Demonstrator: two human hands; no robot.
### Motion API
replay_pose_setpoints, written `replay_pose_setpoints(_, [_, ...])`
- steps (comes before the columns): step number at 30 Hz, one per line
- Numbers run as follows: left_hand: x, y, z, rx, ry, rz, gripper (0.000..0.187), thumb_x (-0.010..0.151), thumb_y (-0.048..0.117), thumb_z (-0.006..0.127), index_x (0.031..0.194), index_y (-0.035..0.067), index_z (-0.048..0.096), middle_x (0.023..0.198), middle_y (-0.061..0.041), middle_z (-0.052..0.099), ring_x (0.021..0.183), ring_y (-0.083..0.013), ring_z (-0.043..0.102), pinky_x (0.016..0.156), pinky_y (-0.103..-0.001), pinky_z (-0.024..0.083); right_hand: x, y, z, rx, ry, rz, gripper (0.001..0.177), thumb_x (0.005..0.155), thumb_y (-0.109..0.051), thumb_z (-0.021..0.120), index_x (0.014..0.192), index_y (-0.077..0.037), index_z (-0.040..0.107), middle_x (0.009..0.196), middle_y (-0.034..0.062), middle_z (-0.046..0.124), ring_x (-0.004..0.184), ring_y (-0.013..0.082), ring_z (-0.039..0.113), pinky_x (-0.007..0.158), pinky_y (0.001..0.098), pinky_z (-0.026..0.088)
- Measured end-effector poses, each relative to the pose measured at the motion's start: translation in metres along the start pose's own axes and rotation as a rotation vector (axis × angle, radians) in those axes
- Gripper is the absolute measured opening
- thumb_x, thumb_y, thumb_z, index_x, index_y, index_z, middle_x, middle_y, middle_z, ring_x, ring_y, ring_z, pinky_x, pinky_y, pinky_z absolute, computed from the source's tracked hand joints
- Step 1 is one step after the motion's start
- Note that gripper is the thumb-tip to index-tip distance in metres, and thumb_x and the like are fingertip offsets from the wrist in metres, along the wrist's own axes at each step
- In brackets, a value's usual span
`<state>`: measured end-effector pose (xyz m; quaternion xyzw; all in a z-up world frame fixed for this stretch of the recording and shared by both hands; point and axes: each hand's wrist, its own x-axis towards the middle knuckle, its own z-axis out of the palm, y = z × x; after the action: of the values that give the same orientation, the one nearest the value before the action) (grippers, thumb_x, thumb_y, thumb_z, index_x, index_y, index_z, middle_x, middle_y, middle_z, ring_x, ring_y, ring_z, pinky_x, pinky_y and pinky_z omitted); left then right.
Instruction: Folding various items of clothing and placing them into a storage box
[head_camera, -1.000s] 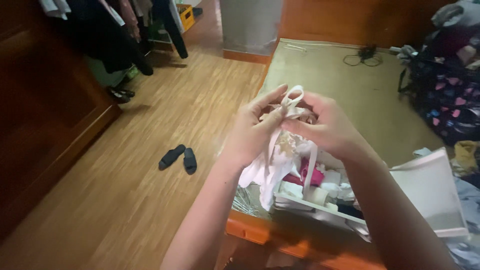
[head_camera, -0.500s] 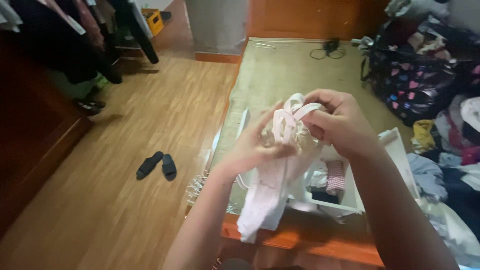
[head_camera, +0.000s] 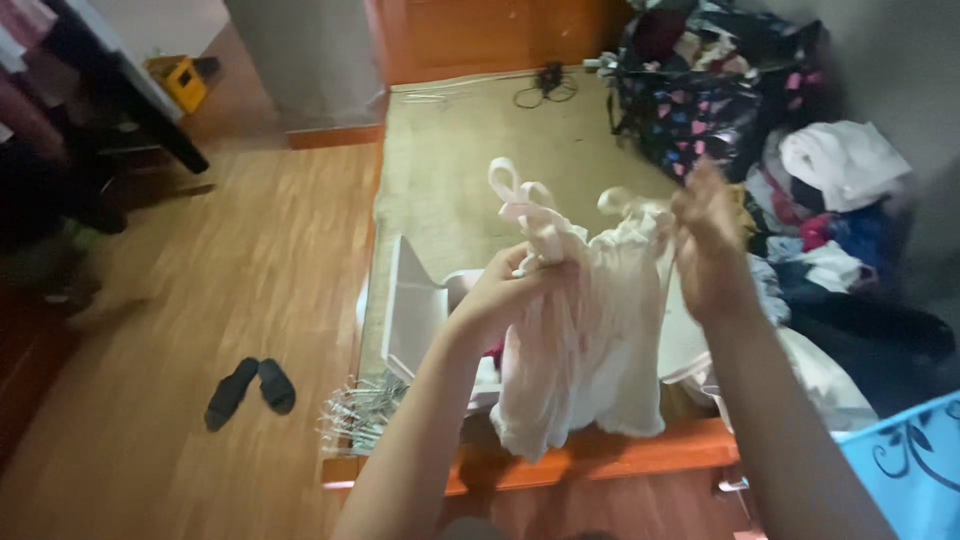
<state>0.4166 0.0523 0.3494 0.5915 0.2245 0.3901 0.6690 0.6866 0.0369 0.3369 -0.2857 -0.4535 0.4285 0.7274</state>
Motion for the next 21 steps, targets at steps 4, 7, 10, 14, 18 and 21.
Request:
replay_pose_setpoints(4, [0.021,-0.015,0.019,-0.127,-0.079,-0.008,0.034,0.093,0.016,0.071,0.124,0.002,0.067,0.113,-0.003,0.071,0.105,-0.0129,0.066,0.096,-0.031,0.052,-0.045,0.015,-0.039,0.150,-0.061,0.326,0.089,0.094,-0.054,0.063,0.161,-0.005,0.032,0.160,0.0139,0.042,0.144,0.0267,0.044,0.116,0.0417,0.038])
replay_pose_setpoints(7, [0.025,-0.026,0.024,-0.210,-0.123,-0.092,0.036,0.094,0.013,0.072,0.127,-0.001,0.064,0.114,-0.006,0.070,0.105,-0.0151,0.065,0.096,-0.033,0.051,-0.069,0.018,-0.049,0.139,-0.012,0.682,0.090,0.094,-0.066,0.052,0.156,0.000,0.044,0.149,0.0191,0.054,0.130,0.0317,0.054,0.105,0.0458,0.044])
replay_pose_setpoints(10, [0.039,-0.037,0.025,-0.257,-0.125,-0.203,0.041,0.089,0.013,0.069,0.129,0.004,0.062,0.117,-0.005,0.070,0.108,-0.0158,0.067,0.098,-0.033,0.052,-0.072,-0.011,-0.016,0.375,-0.002,0.722,0.085,0.090,-0.066,0.047,0.149,-0.005,0.048,0.144,0.0152,0.060,0.128,0.0298,0.060,0.107,0.0483,0.047])
replay_pose_setpoints(14, [0.056,-0.060,0.012,-0.346,-0.172,-0.200,0.041,0.094,0.017,0.068,0.131,0.001,0.061,0.120,-0.007,0.068,0.110,-0.0182,0.065,0.096,-0.035,0.052,-0.075,0.015,-0.037,0.310,0.218,0.685,0.081,0.095,-0.061,0.047,0.150,-0.003,0.047,0.145,0.0193,0.056,0.127,0.0340,0.057,0.108,0.0501,0.046])
replay_pose_setpoints(18, [0.072,-0.063,0.013,-0.451,-0.292,-0.285,0.043,0.094,0.020,0.066,0.133,0.003,0.058,0.120,-0.008,0.068,0.109,-0.0196,0.066,0.094,-0.037,0.053,-0.085,0.044,-0.066,0.376,0.257,0.700,0.083,0.093,-0.063,0.046,0.150,-0.002,0.048,0.148,0.0205,0.057,0.130,0.0355,0.058,0.107,0.0487,0.046])
replay_pose_setpoints(21, [0.077,-0.061,0.008,-0.427,-0.273,-0.362,0.042,0.094,0.021,0.065,0.131,0.004,0.058,0.113,-0.009,0.068,0.101,-0.0217,0.066,0.088,-0.040,0.054,-0.087,0.032,-0.062,0.166,0.369,0.567,0.058,0.092,-0.039,0.049,0.142,-0.010,0.054,0.137,0.0136,0.066,0.123,0.0293,0.065,0.102,0.0485,0.051])
